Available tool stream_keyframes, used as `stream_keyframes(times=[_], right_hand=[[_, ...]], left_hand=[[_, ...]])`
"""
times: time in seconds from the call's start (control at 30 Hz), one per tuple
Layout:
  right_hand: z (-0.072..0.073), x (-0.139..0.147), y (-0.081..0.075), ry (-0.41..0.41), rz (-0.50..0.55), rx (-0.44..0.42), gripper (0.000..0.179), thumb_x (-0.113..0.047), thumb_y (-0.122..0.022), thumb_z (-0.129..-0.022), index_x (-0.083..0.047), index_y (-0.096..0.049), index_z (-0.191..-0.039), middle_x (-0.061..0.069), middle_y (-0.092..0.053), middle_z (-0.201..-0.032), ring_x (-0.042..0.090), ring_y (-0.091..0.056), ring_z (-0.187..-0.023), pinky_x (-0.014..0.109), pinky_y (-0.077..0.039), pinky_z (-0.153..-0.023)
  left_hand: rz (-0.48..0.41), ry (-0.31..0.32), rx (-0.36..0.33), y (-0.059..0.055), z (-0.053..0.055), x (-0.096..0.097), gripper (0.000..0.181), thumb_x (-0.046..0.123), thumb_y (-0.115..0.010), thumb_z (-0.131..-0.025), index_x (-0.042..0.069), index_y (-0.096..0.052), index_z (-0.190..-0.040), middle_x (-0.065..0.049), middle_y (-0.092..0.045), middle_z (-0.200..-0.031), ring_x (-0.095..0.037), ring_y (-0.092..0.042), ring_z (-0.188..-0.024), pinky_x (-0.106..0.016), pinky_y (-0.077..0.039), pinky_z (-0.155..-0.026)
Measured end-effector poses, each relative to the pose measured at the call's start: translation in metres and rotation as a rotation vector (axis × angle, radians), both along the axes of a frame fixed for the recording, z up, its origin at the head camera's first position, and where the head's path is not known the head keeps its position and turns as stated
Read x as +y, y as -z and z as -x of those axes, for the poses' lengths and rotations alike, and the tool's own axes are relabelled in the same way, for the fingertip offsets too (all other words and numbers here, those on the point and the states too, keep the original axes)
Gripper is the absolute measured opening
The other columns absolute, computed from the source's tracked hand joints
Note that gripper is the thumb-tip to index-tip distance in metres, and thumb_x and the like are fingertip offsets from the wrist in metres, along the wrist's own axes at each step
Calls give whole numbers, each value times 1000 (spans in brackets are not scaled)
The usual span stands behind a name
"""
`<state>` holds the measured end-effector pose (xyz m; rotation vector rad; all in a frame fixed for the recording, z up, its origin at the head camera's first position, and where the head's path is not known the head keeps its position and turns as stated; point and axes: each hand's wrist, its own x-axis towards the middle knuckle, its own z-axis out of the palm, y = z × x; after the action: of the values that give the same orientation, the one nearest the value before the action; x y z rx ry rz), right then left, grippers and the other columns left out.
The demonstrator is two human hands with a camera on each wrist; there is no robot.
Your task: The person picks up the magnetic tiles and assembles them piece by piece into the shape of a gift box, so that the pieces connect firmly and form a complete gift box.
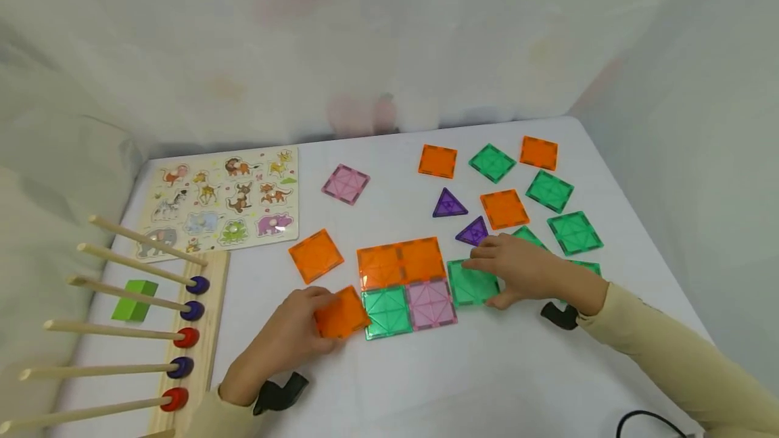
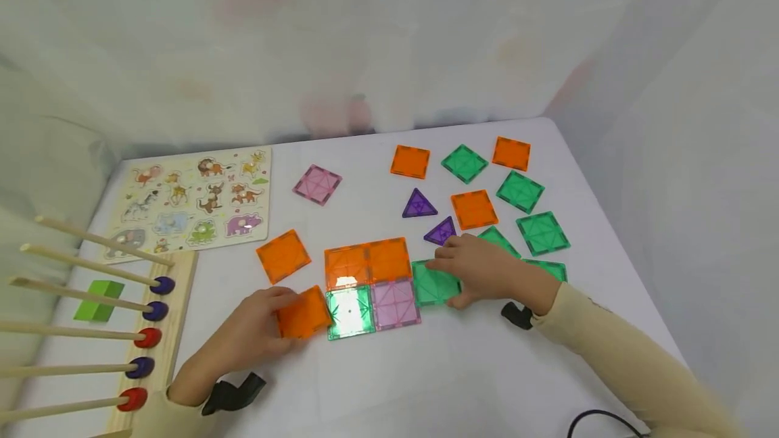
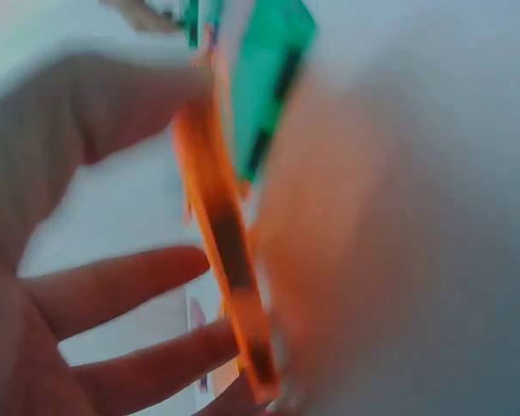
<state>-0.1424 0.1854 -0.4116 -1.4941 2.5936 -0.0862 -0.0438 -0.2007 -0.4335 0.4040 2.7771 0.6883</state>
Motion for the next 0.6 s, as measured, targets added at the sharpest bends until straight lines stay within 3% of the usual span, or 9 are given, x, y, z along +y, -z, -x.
stream_keyframes(times=[0.1,0.17,0.33,0.6], right_hand=[[-6,5,10,15,-13,-2,67,-50,-76,-74,-11,-62,-127,8,-66,-120,30,-57,-112,47,-48,-97],[-7,4,16,27,-15,6,68,-50,-75,-74,-10,-62,-127,10,-65,-121,31,-57,-113,47,-47,-98],[0,2,26,75,-25,16,70,-49,-75,-76,-7,-60,-129,15,-62,-125,34,-55,-115,46,-47,-98],[8,1,30,155,1,-54,69,-39,-77,-77,-6,-56,-134,20,-55,-135,40,-50,-122,50,-46,-100]], left_hand=[[80,-15,123,8,7,-1,53,26,-87,-66,5,-70,-112,-12,-64,-119,-31,-54,-104,-43,-50,-90],[116,-4,168,12,12,-1,54,26,-86,-68,3,-69,-113,-16,-62,-123,-35,-52,-107,-45,-49,-93],[115,19,124,13,23,2,57,21,-84,-72,0,-65,-121,-20,-55,-135,-39,-47,-120,-48,-46,-100],[89,14,66,12,33,-2,62,13,-81,-76,1,-57,-131,-20,-44,-146,-41,-37,-134,-51,-39,-106]])
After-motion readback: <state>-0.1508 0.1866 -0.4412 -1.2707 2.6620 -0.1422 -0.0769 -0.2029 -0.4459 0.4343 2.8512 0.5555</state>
